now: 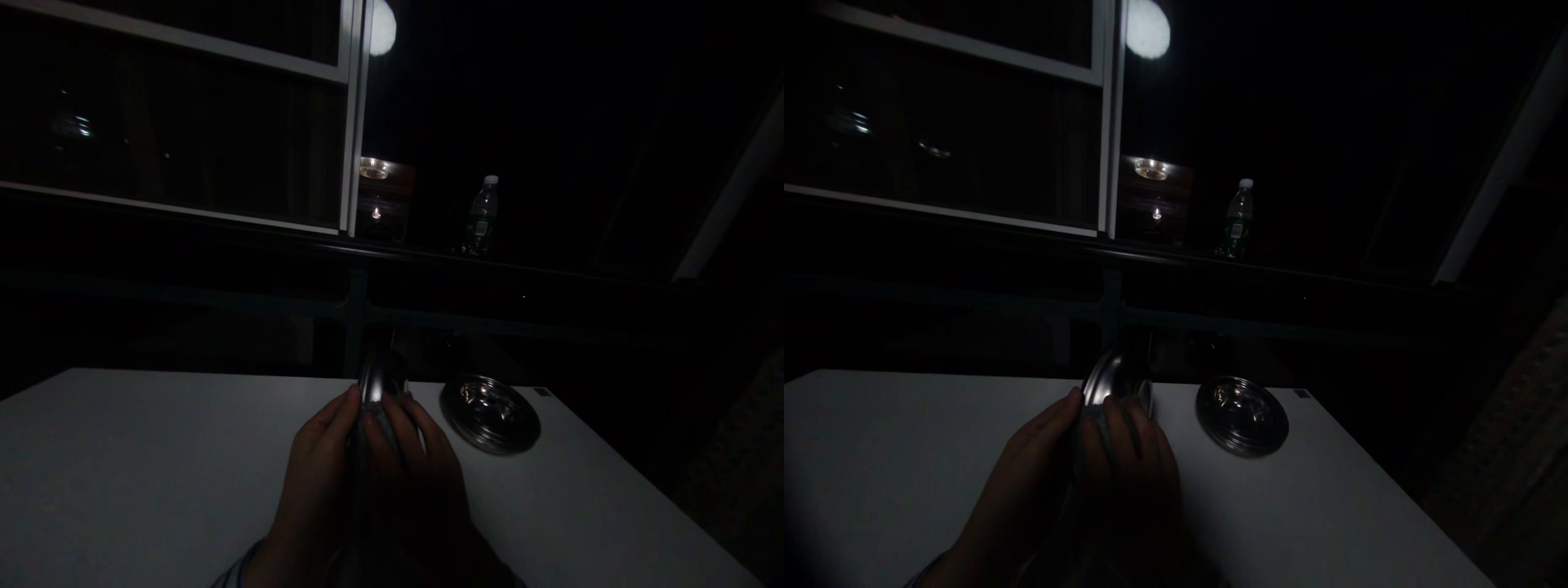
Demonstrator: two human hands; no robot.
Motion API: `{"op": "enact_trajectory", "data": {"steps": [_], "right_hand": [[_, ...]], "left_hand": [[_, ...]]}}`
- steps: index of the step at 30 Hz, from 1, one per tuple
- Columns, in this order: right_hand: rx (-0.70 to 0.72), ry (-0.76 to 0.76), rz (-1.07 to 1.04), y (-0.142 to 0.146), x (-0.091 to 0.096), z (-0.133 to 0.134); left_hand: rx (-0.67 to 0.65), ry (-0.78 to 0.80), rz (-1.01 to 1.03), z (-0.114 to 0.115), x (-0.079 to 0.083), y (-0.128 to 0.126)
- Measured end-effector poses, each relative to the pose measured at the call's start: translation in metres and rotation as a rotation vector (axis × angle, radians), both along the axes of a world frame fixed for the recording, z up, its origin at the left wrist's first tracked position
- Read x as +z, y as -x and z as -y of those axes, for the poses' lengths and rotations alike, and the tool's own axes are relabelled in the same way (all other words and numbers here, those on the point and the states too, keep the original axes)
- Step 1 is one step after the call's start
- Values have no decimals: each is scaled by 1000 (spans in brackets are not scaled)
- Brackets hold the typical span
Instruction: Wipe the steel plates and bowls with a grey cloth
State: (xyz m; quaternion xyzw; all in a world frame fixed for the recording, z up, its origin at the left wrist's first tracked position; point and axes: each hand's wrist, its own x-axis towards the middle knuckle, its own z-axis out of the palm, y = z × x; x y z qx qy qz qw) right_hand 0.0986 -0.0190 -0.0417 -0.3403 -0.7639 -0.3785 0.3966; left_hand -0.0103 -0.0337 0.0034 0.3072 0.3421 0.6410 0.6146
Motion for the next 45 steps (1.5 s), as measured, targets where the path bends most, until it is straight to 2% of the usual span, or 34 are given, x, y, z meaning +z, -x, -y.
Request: {"op": "enact_trajectory", "data": {"steps": [5, 7, 13, 19, 23, 26, 29, 32, 37, 42, 45], "right_hand": [[-13, -19, -103, -9, 25, 3], [-2, -37, -98, -12, 29, 4], [20, 0, -49, -10, 16, 3], [-8, 114, -171, -21, 23, -1], [30, 42, -84, -16, 21, 1], [34, 6, -107, -14, 22, 2], [18, 72, -169, -19, 25, 1], [24, 134, -143, -22, 26, 1], [75, 66, -130, -20, 25, 3], [44, 166, -147, -30, 29, -1], [57, 152, -135, -25, 26, 1]], "left_hand": [[-75, -69, -117, 3, -8, -4], [-76, -67, -138, 3, -9, -5], [-14, -42, -119, 1, -4, -3], [-68, -63, -195, 1, -8, -4], [-46, -69, -156, 0, -8, -3], [-44, -64, -145, 0, -8, -4], [-86, -64, -181, 1, -10, -6], [-84, -81, -216, 1, -11, -6], [-73, -89, -206, 1, -10, -3], [-113, -71, -236, 2, -10, -6], [-79, -55, -206, 1, -8, -5]]}}
